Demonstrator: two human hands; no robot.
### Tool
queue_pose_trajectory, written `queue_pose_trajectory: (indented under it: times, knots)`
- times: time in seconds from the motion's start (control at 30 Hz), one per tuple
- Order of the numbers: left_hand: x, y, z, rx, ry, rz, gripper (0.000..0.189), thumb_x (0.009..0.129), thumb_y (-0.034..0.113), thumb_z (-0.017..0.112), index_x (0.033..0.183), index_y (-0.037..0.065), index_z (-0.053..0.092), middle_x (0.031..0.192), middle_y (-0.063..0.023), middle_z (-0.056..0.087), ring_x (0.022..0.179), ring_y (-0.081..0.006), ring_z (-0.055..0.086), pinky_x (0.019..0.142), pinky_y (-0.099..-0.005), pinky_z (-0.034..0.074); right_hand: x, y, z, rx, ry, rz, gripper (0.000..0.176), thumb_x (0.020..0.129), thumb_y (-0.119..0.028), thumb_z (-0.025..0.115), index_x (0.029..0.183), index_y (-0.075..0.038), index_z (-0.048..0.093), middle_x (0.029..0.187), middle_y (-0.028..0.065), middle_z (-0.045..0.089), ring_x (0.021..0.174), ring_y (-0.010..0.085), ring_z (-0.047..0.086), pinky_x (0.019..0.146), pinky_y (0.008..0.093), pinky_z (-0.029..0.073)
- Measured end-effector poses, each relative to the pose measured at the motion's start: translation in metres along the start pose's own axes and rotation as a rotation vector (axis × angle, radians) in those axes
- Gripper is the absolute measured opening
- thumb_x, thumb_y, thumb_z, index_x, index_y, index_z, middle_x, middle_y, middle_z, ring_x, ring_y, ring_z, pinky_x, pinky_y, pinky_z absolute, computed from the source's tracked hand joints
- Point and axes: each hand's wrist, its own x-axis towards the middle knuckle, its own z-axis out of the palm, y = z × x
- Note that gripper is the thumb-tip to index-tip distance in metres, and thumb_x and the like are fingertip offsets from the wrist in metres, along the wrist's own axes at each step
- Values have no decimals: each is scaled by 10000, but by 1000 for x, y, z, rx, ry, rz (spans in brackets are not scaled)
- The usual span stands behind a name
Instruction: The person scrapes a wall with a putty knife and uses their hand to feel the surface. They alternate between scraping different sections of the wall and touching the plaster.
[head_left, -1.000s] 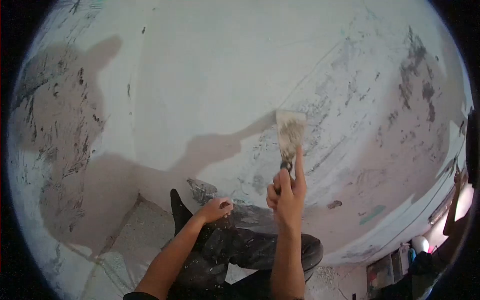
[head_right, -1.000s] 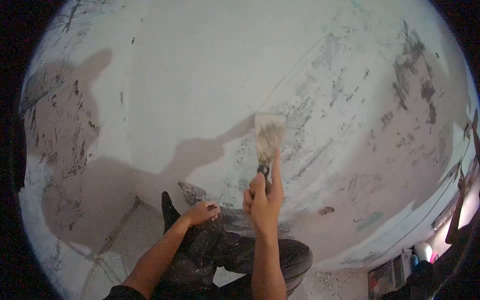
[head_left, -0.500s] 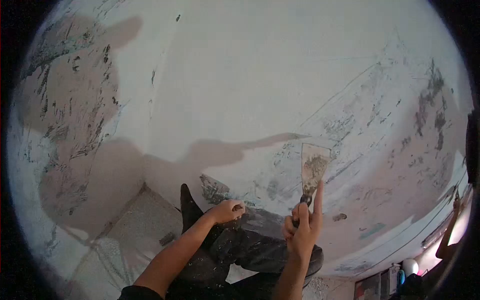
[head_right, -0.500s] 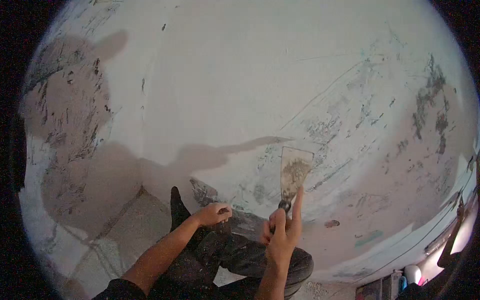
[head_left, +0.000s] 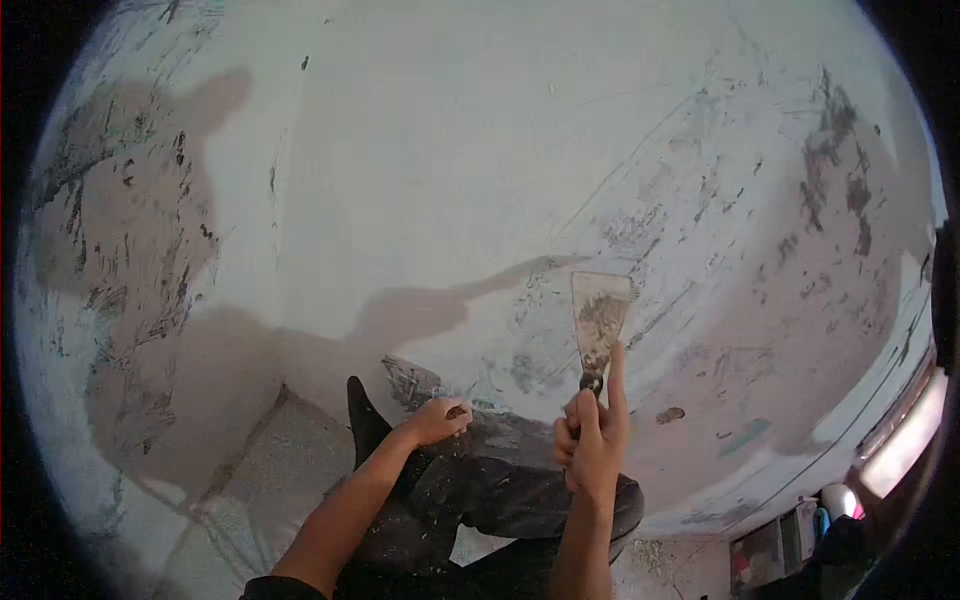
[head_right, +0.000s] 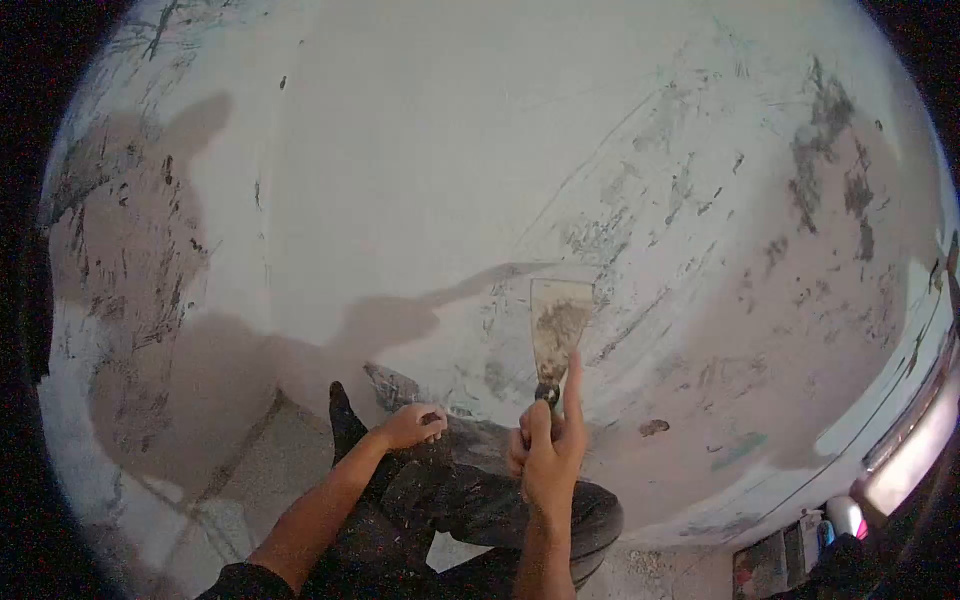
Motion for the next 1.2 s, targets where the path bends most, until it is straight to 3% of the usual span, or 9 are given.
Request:
queue_pose_trajectory:
  times: [0.17,0.5,0.8,0.87,0.93,1.0,1.2]
  knots:
    - [1,-3,0,-25,8,8,267,945,277,594,969,13,631,788,-78,671,722,-164,637,709,-357,508,50,-10,31,-5,-125,-46,607,1027,-103,440,1573,-171,186,649,-42,336,452,35,254,377,236,183]
    - [-5,9,0,-36,11,-10,241,947,264,587,974,30,633,780,-72,670,718,-163,635,706,-344,504,4,13,15,-63,-39,-17,602,1035,-114,461,1572,-165,192,642,-40,321,456,32,246,385,235,189]
    - [2,5,-4,-19,12,74,252,965,284,567,982,40,628,818,-79,673,706,-176,637,682,-353,514,22,7,26,-25,-61,-29,611,1033,-114,467,1573,-180,190,647,-34,354,443,38,266,373,242,195]
    - [-1,6,0,19,-33,-18,248,962,285,572,977,45,629,824,-82,673,702,-180,636,672,-353,511,22,24,20,-25,-61,-52,610,1034,-123,467,1573,-177,186,648,-34,359,444,40,273,374,246,198]
    - [0,1,3,18,-32,2,247,957,286,575,972,46,628,819,-81,674,710,-180,637,678,-363,511,26,28,21,-14,-76,-68,603,1046,-118,409,1580,-171,133,633,-40,366,444,40,282,375,256,218]
    - [2,-5,4,25,-24,15,249,966,296,590,999,54,640,848,-76,693,768,-174,653,735,-347,522,25,24,22,-2,-75,-79,604,1047,-124,412,1581,-173,133,626,-41,356,444,42,278,378,255,217]
    - [3,-6,3,10,-23,-19,273,979,310,575,994,43,628,828,-71,668,778,-170,650,740,-358,524,27,28,24,46,-70,-58,604,1040,-90,421,1577,-190,166,618,-43,310,452,42,231,385,246,176]
